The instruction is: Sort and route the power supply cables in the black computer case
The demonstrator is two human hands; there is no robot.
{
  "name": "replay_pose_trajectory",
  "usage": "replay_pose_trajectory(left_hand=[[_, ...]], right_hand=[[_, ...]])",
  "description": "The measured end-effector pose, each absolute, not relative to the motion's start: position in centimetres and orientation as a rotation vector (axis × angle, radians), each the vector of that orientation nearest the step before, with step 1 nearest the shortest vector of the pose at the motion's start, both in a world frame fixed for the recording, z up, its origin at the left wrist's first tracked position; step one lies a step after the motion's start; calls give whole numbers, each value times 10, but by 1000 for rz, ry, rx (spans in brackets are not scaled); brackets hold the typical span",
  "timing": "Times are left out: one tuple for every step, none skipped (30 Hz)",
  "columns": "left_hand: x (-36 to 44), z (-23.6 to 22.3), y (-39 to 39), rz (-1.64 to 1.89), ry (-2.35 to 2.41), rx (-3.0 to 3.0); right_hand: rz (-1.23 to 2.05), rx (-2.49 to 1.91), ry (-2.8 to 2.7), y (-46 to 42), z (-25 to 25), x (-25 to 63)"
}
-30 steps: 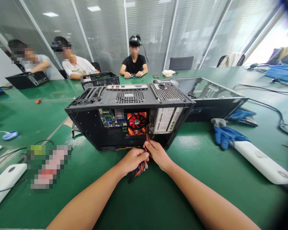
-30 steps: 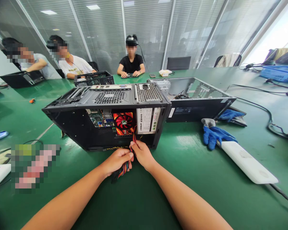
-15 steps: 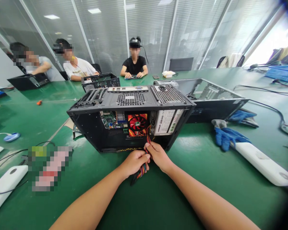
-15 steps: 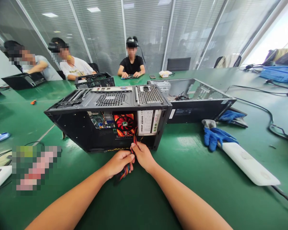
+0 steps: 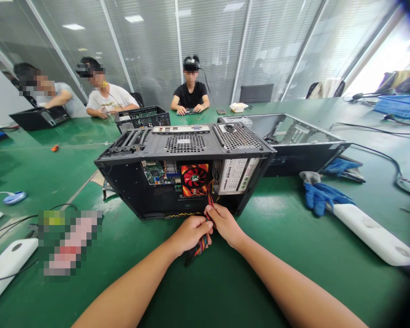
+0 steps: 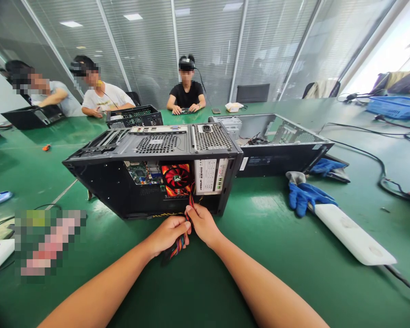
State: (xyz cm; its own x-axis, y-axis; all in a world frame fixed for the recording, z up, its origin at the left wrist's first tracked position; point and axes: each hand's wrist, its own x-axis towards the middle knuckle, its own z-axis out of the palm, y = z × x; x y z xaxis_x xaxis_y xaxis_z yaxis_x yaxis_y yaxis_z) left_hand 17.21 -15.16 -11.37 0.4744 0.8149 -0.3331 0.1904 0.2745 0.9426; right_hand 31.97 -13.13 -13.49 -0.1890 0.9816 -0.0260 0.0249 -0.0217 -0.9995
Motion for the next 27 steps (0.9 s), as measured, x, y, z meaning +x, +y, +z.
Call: replay_pose_trajectory(left_hand=[[172, -114, -151, 538, 1028, 1258], [172, -114, -151, 538, 1027, 1261], [172, -115, -151, 536, 1026, 1264], [172, -115, -151, 533, 1023, 1267], [172, -115, -150, 533, 1021, 1270], [172, -115, -150, 533, 1018, 1273], [172, -114, -150, 533, 1017, 1275], [172, -113, -150, 533, 1019, 1277], [172, -112, -150, 533, 1022, 1278], [172, -111, -151, 533, 1030, 1276], [173, -111, -151, 533, 1039, 1273], [173, -110, -151, 534, 1047, 1270], [173, -110, -151, 536, 1052, 1265], [173, -110, -151, 539, 1054, 1262], [173, -110, -151, 543, 1055, 1258], [173, -111, -150, 546, 1055, 1256], [173, -111, -150, 548, 1056, 1254], [173, -111, -150, 549, 1056, 1252], [173, -111, -150, 549, 1056, 1250], [173, -111, -150, 550, 1056, 1247], [173, -111, -150, 547, 1054, 1243], [173, -110, -150, 543, 1052, 1239], [173, -110, -150, 538, 1050, 1234], [173, -109, -150, 533, 1048, 1230], [172, -109, -150, 527, 1045, 1227], [172, -109, -150, 524, 1042, 1227], [172, -109, -150, 524, 1040, 1230]], right_hand=[[1355, -1148, -1355, -131, -135, 320], [1353, -1148, -1355, -132, -135, 319], [1354, -1149, -1356, -132, -134, 319], [1354, -1152, -1355, -132, -134, 319], [1353, -1156, -1354, -132, -134, 319], [1351, -1161, -1354, -132, -134, 319], [1348, -1164, -1356, -132, -134, 319], [1343, -1167, -1359, -132, -134, 319], [1336, -1168, -1361, -132, -134, 319], [1329, -1169, -1364, -132, -134, 319], [1322, -1169, -1368, -132, -134, 319], [1316, -1168, -1372, -132, -133, 320], [1312, -1166, -1378, -132, -133, 320], [1310, -1163, -1382, -132, -133, 320], [1309, -1160, -1387, -132, -133, 320], [1309, -1157, -1390, -132, -133, 320], [1308, -1155, -1390, -132, -133, 320], [1308, -1154, -1387, -132, -133, 320], [1310, -1153, -1383, -132, -133, 320], [1312, -1153, -1380, -131, -133, 320], [1316, -1153, -1377, -131, -134, 320], [1319, -1154, -1375, -131, -134, 320], [1323, -1154, -1374, -131, -135, 320], [1327, -1154, -1374, -131, -136, 320], [1331, -1153, -1374, -130, -137, 320], [1336, -1151, -1375, -130, -138, 320], [1341, -1150, -1375, -130, -139, 321]])
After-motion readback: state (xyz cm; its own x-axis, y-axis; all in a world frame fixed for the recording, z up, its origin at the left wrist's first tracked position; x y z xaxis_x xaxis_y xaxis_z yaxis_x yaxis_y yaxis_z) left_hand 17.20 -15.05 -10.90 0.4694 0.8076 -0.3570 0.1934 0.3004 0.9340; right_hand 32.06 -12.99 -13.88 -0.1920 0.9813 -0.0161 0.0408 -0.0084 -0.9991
